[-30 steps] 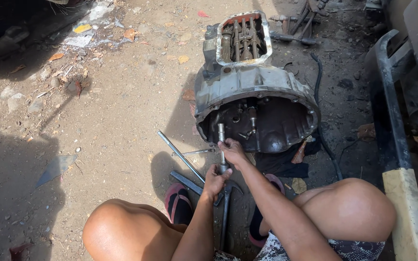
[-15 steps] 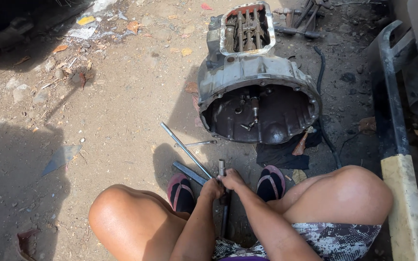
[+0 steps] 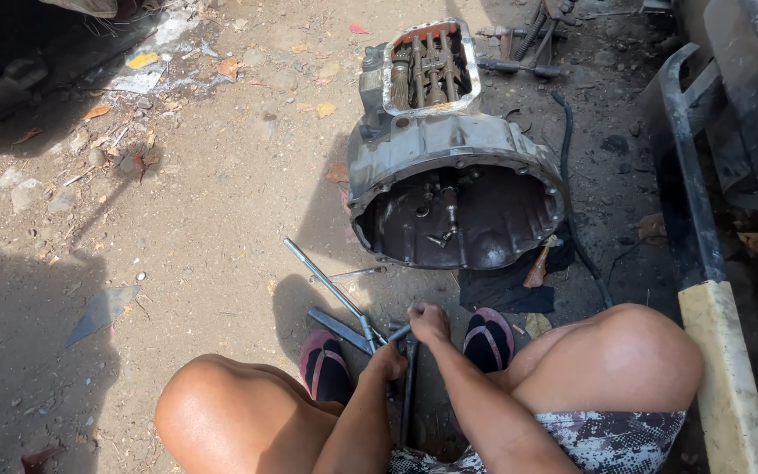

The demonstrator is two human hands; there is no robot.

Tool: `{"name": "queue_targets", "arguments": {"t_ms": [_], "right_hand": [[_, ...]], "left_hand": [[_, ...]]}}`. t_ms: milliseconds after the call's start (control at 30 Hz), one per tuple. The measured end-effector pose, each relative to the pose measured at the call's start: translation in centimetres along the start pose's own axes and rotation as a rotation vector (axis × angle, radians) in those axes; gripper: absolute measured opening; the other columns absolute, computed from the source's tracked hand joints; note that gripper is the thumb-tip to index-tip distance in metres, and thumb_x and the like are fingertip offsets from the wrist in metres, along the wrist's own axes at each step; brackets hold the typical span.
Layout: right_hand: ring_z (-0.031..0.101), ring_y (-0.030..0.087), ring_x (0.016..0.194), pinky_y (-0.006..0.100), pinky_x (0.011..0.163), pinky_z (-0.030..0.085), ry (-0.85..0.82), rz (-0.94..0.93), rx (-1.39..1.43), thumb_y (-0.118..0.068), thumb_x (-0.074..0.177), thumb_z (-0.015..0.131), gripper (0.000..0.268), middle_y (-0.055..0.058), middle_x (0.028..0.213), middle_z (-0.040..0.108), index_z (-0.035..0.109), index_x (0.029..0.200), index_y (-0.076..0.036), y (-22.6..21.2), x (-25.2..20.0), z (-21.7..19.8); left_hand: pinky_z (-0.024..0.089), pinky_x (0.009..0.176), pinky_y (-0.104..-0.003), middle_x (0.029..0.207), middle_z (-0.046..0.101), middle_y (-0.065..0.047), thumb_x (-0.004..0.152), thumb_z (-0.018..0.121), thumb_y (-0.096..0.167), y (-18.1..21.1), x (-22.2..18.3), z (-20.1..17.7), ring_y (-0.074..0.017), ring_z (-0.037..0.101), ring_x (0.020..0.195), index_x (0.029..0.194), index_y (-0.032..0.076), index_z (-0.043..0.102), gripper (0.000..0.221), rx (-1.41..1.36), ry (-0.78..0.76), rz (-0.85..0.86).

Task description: Repairing a vehicle transmission by loosening bolts inside the housing with a socket wrench

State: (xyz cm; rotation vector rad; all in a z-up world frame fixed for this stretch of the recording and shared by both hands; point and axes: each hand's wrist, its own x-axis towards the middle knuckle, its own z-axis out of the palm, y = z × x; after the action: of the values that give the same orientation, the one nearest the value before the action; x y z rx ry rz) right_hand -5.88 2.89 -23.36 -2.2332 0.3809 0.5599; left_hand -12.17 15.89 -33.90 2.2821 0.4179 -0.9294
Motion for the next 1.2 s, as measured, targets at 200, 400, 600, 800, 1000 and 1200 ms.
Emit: {"name": "queue_targets", "arguments": {"t_ms": [200,400,600,800,1000,1200], "right_hand": [[0.07,0.037,0.104,0.052,0.088,0.055,0.442,-0.139,0.315,-0.053,0.087,0.067,0.039,0.011,0.092,0.077,0.075,0.097,-0.016,-5.3,6.6,-3.4],[0.068,0.041,0.111,0.055,0.094,0.056,0.472,-0.215,0.319,-0.051,0.096,0.066,0.05,0.017,0.108,0.075,0.069,0.123,-0.009,-12.2,8.1,-8.4],[0.064,0.037,0.12,0.057,0.106,0.044,0.437,-0.123,0.246,-0.066,0.098,0.058,0.059,0.007,0.116,0.072,0.062,0.132,-0.018,-14.0,13.1,-7.2],[0.066,0.035,0.119,0.059,0.099,0.048,0.418,-0.101,0.222,-0.063,0.101,0.057,0.058,0.008,0.116,0.074,0.062,0.133,-0.015,-12.6,17.4,-6.3],[0.069,0.042,0.107,0.06,0.089,0.053,0.428,-0.164,0.171,-0.06,0.095,0.06,0.053,0.013,0.102,0.076,0.07,0.116,-0.012,-12.9,15.7,-7.3],[0.068,0.037,0.089,0.053,0.077,0.056,0.786,-0.31,0.051,-0.042,0.087,0.073,0.032,0.01,0.079,0.068,0.072,0.09,-0.01,-9.9,9.9,-8.2]], "left_hand": [[0.058,0.095,-0.053,0.103,0.077,-0.016,0.084,0.059,0.036,3.4,-3.1,-6.4,-0.0394,0.07,0.111,0.112,0.017,0.076,0.038,-0.303,0.306,0.005],[0.058,0.079,-0.059,0.092,0.078,-0.014,0.088,0.058,0.027,18.0,-22.5,-22.2,-0.0421,0.073,0.092,0.107,0.019,0.077,0.028,-0.052,0.54,0.383],[0.064,0.069,-0.049,0.091,0.076,-0.022,0.094,0.06,0.027,23.3,-38.3,-31.4,-0.0414,0.077,0.081,0.113,0.008,0.074,0.03,0.182,0.338,0.688],[0.059,0.068,-0.056,0.093,0.072,-0.023,0.097,0.06,0.026,19.3,-30.3,-32.8,-0.0475,0.072,0.084,0.118,0.007,0.069,0.03,0.258,0.466,0.665],[0.06,0.064,-0.051,0.089,0.07,-0.019,0.095,0.063,0.029,20.5,-32.5,-32.5,-0.0449,0.073,0.076,0.116,0.01,0.069,0.03,0.276,0.543,0.753],[0.059,0.065,-0.055,0.091,0.068,-0.02,0.094,0.063,0.027,19.3,-33.6,-33.5,-0.0476,0.071,0.078,0.119,0.007,0.068,0.032,0.307,0.585,0.744]]}}
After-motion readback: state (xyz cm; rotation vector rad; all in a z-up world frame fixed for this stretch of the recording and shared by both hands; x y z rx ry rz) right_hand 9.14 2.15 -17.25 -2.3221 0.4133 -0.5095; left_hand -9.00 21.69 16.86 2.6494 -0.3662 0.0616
